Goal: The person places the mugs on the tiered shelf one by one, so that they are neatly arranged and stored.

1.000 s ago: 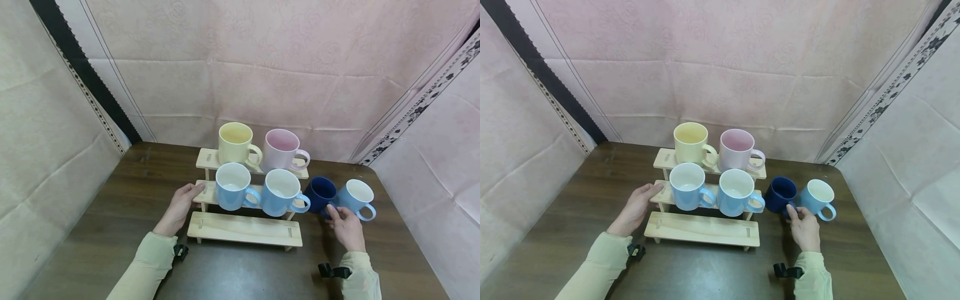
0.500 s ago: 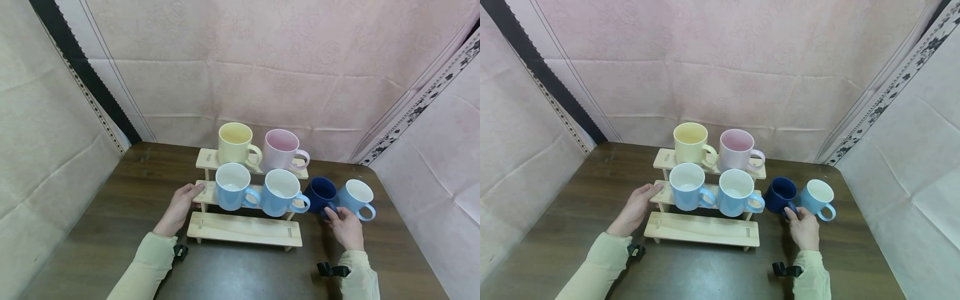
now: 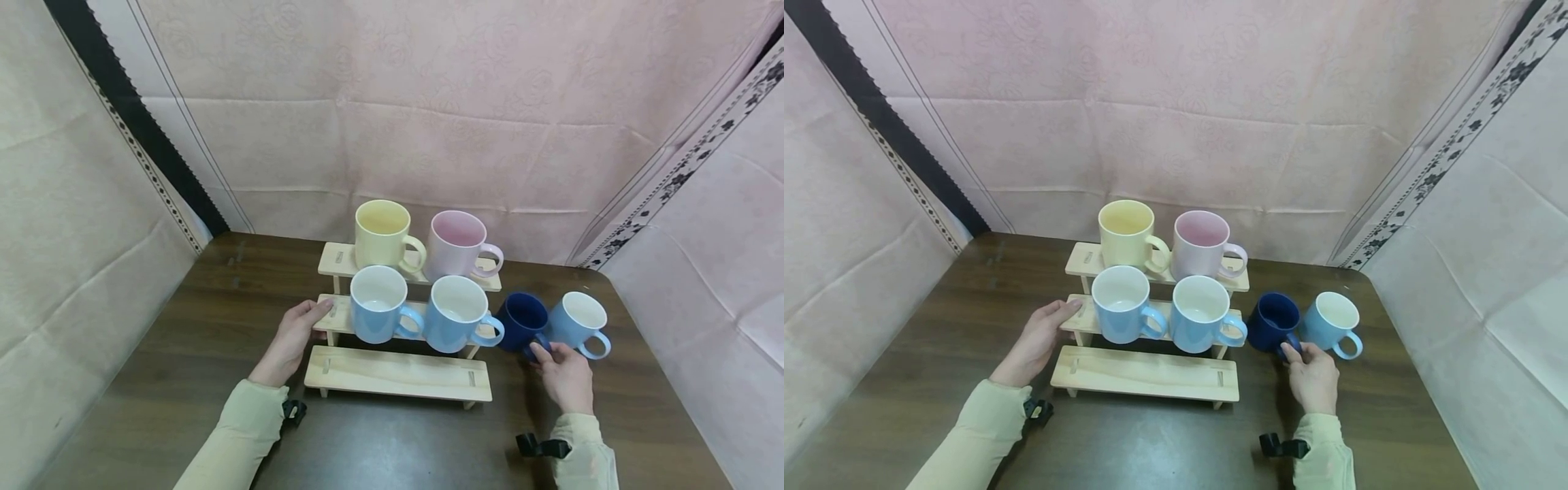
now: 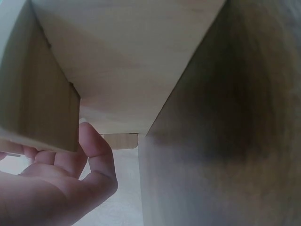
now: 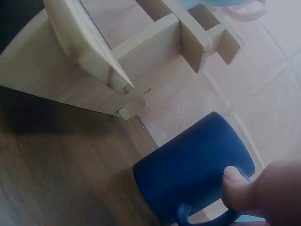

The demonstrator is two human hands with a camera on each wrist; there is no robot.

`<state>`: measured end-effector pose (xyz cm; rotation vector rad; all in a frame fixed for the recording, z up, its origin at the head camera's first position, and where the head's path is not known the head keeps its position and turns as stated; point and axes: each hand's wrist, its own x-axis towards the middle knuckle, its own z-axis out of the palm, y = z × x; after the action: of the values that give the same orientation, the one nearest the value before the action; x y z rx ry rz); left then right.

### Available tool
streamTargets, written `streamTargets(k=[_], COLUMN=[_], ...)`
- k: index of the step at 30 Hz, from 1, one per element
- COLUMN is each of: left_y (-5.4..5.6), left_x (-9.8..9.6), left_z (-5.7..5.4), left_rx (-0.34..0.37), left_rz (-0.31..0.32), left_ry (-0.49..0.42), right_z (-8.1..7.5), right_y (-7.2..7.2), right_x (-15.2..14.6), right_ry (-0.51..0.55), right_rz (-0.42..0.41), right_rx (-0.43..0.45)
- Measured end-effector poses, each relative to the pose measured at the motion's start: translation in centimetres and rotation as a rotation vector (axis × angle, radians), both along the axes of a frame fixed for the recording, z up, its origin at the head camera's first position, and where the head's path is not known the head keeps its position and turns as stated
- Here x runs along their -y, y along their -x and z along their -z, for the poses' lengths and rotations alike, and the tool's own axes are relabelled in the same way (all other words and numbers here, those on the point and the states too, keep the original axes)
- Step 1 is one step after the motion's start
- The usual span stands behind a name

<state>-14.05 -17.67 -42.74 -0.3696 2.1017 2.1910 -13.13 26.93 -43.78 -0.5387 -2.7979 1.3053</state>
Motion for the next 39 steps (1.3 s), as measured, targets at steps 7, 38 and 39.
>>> streamTargets(k=[7,38,39], left_y=[0.0,0.1,0.1], left_x=[0.0,0.0,0.0], left_z=[0.0,0.2,0.3], left_rx=[0.006,0.005,0.003], left_rz=[0.000,0.001,-0.002], left_ry=[-0.006,-0.010,-0.010], right_z=[0.1,-2.3,-2.4], right_y=[-0.3,-3.6,-3.8], right_x=[0.2,-0.1,-0.1], right_ry=[-0.014,0.076,0.084], right_rz=[0.000,0.016,0.015], right_rx=[-0.032,-0.119,-0.129])
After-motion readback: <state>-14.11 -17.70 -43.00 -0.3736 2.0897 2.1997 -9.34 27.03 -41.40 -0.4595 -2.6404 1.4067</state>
